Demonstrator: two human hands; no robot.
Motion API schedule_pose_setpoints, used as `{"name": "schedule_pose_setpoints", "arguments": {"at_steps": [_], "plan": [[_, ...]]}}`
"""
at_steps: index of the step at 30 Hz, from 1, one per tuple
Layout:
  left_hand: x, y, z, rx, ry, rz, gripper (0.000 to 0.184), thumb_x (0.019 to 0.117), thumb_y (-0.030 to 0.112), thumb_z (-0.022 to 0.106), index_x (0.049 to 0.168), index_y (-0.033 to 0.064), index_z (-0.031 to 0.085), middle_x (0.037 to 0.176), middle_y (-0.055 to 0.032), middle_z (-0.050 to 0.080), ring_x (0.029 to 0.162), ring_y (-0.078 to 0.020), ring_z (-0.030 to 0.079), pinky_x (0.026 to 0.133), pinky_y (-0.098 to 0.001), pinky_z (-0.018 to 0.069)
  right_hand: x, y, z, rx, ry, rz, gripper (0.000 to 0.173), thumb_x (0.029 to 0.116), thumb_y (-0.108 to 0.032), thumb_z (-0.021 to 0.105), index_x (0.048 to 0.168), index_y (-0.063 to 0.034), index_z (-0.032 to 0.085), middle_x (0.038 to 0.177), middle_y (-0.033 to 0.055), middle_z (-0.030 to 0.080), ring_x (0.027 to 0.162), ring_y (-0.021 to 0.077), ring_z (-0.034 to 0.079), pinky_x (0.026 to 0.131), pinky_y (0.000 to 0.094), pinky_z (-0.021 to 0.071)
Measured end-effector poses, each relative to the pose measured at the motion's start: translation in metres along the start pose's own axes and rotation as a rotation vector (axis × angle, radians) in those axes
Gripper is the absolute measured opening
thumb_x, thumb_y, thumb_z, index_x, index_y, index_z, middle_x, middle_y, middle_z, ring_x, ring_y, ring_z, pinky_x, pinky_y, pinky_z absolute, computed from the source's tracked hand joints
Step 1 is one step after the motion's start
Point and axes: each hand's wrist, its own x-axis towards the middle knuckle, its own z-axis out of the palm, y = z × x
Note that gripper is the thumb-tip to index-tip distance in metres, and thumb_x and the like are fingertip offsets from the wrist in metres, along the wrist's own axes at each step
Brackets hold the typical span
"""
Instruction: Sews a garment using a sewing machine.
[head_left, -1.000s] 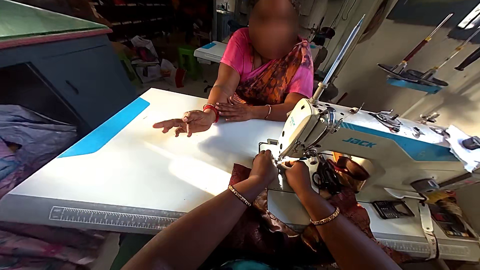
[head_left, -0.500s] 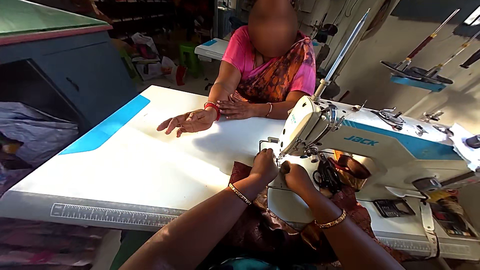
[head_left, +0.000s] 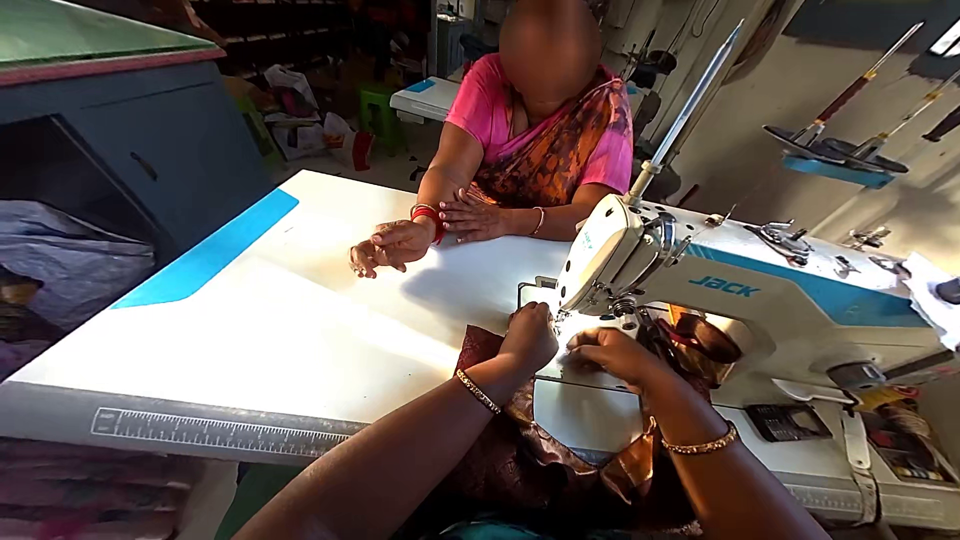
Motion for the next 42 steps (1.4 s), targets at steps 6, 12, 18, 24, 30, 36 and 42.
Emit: {"name": "schedule_pose_setpoints", "arguments": {"at_steps": [6, 12, 18, 24, 30, 36, 42], "plan": [[0.000, 0.002, -0.001, -0.003, -0.013, -0.008, 0.021, 0.1001, 0.004, 0.054, 0.111, -0.0087, 0.066, 0.115, -0.0234, 0.065, 0.116, -0.0358, 0.063, 0.104, -0.0503, 0.0474, 0.018, 0.008, -0.006, -0.068, 0.484, -0.080, 0.034, 0.0988, -0.004, 0.062, 0.126, 0.0148, 0.058, 0.126, 0.0317, 0.062, 0.122, 0.0386, 0.059, 0.106, 0.0527, 0.0441], [0.001, 0.000, 0.001, -0.006, 0.007, 0.010, 0.019, 0.0996, 0.003, 0.054, 0.109, -0.0077, 0.067, 0.111, -0.0222, 0.066, 0.113, -0.0350, 0.063, 0.103, -0.0498, 0.0473, 0.050, 0.032, 0.014, 0.614, 0.250, -0.038, 0.012, 0.1017, 0.000, 0.055, 0.106, 0.0044, 0.066, 0.083, 0.0050, 0.069, 0.073, 0.0067, 0.067, 0.073, 0.0219, 0.0576], [0.002, -0.004, 0.004, -0.019, 0.029, 0.079, 0.015, 0.0983, -0.001, 0.056, 0.105, -0.0080, 0.068, 0.107, -0.0219, 0.067, 0.108, -0.0339, 0.065, 0.100, -0.0468, 0.0498, 0.052, 0.038, 0.011, 0.581, 0.280, -0.049, 0.009, 0.1013, 0.001, 0.056, 0.102, 0.0033, 0.065, 0.081, 0.0058, 0.069, 0.072, 0.0076, 0.067, 0.072, 0.0224, 0.0574], [0.003, -0.003, 0.004, 0.000, 0.017, 0.070, 0.017, 0.1000, 0.000, 0.056, 0.109, -0.0090, 0.067, 0.109, -0.0228, 0.066, 0.111, -0.0349, 0.064, 0.103, -0.0475, 0.0484, 0.052, 0.038, 0.010, 0.548, 0.257, -0.038, 0.011, 0.1016, 0.000, 0.056, 0.104, 0.0033, 0.066, 0.083, 0.0052, 0.069, 0.073, 0.0074, 0.067, 0.073, 0.0224, 0.0572], [0.003, -0.003, 0.004, 0.002, 0.009, 0.062, 0.017, 0.1008, 0.001, 0.055, 0.109, -0.0082, 0.067, 0.111, -0.0220, 0.066, 0.112, -0.0343, 0.063, 0.103, -0.0476, 0.0478, 0.052, 0.037, 0.010, 0.540, 0.250, -0.031, 0.011, 0.1015, 0.000, 0.056, 0.103, 0.0034, 0.067, 0.084, 0.0061, 0.068, 0.074, 0.0078, 0.066, 0.074, 0.0224, 0.0568], [0.003, -0.001, 0.005, 0.016, 0.023, 0.068, 0.016, 0.1005, 0.001, 0.056, 0.106, -0.0085, 0.067, 0.107, -0.0216, 0.066, 0.108, -0.0337, 0.064, 0.101, -0.0472, 0.0491, 0.055, 0.041, 0.012, 0.509, 0.255, -0.047, 0.010, 0.1010, -0.001, 0.058, 0.104, 0.0025, 0.067, 0.084, 0.0056, 0.069, 0.074, 0.0075, 0.067, 0.075, 0.0229, 0.0567], [0.003, -0.002, 0.006, 0.029, 0.033, 0.082, 0.016, 0.1014, 0.001, 0.056, 0.106, -0.0091, 0.067, 0.106, -0.0219, 0.066, 0.107, -0.0339, 0.065, 0.101, -0.0459, 0.0494, 0.051, 0.034, 0.012, 0.487, 0.271, -0.015, 0.010, 0.1013, -0.002, 0.058, 0.104, 0.0024, 0.067, 0.083, 0.0042, 0.068, 0.073, 0.0061, 0.066, 0.074, 0.0218, 0.0558]]}}
